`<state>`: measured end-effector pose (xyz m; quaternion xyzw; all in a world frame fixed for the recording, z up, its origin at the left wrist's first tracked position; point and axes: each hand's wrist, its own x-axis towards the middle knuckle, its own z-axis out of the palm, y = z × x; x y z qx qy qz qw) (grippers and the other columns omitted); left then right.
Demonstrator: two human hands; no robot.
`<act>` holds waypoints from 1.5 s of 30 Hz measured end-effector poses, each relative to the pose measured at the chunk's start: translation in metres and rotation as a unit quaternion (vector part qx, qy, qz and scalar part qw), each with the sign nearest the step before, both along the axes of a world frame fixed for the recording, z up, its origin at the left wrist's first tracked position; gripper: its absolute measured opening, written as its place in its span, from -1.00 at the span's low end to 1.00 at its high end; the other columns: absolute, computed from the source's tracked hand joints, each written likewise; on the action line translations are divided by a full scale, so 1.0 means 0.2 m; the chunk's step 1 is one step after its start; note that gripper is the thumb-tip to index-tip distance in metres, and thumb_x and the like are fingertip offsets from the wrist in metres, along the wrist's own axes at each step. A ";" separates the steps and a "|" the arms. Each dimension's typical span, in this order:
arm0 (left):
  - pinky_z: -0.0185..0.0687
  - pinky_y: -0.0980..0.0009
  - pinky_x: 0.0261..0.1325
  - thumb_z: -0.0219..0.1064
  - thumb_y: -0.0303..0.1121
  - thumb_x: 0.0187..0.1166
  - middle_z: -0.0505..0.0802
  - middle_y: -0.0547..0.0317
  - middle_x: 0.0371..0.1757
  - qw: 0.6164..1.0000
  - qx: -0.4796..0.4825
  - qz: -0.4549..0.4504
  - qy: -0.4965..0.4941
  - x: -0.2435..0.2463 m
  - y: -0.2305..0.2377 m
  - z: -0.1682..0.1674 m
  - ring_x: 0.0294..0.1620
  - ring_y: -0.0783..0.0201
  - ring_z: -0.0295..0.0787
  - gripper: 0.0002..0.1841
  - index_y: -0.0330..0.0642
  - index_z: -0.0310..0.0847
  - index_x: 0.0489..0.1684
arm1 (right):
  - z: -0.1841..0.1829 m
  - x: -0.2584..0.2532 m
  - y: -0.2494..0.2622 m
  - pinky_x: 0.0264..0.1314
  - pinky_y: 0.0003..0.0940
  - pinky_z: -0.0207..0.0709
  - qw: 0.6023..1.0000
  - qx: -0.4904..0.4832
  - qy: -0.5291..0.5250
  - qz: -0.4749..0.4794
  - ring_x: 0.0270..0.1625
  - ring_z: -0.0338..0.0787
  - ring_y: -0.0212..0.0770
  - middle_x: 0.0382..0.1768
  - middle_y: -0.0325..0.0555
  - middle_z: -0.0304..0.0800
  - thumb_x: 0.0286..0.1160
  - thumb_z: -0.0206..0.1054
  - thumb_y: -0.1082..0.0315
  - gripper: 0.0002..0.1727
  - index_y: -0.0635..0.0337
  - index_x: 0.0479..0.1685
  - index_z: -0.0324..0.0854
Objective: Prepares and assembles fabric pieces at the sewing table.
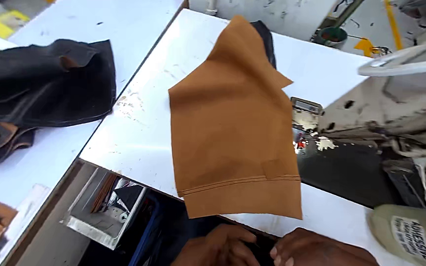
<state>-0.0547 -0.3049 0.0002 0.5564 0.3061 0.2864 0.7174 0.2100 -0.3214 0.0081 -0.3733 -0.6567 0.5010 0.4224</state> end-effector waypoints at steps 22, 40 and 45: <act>0.38 0.16 0.65 0.14 -0.26 0.74 0.71 -0.06 0.49 0.736 0.466 0.195 0.450 -0.11 0.15 -0.31 0.53 0.03 0.59 -0.60 -0.14 0.66 0.45 | -0.13 -0.32 0.48 -0.26 -0.52 0.81 0.985 -0.109 -0.135 0.007 -0.29 0.87 -0.41 -0.28 -0.26 0.89 0.66 0.38 0.24 -0.82 0.14 -0.03 0.80; 0.41 0.36 0.61 0.36 -0.11 0.64 0.67 -0.01 0.37 0.751 0.470 0.282 0.368 -0.15 0.14 -0.39 0.56 0.15 0.50 -0.69 -0.11 0.68 0.13 | -0.08 -0.45 0.57 -0.45 -0.61 0.77 0.937 -0.179 -0.292 -0.063 -0.42 0.85 -0.53 -0.36 -0.52 0.91 0.57 0.42 -0.02 -0.77 -0.14 -0.12 0.85; 0.45 0.36 0.58 0.37 -0.11 0.63 0.60 0.01 0.45 0.751 0.465 0.288 0.370 -0.14 0.14 -0.38 0.57 0.17 0.49 -0.59 -0.03 0.57 0.37 | -0.07 -0.45 0.57 -0.45 -0.62 0.78 0.935 -0.179 -0.299 -0.068 -0.42 0.86 -0.54 -0.37 -0.53 0.91 0.56 0.43 -0.02 -0.78 -0.16 -0.14 0.86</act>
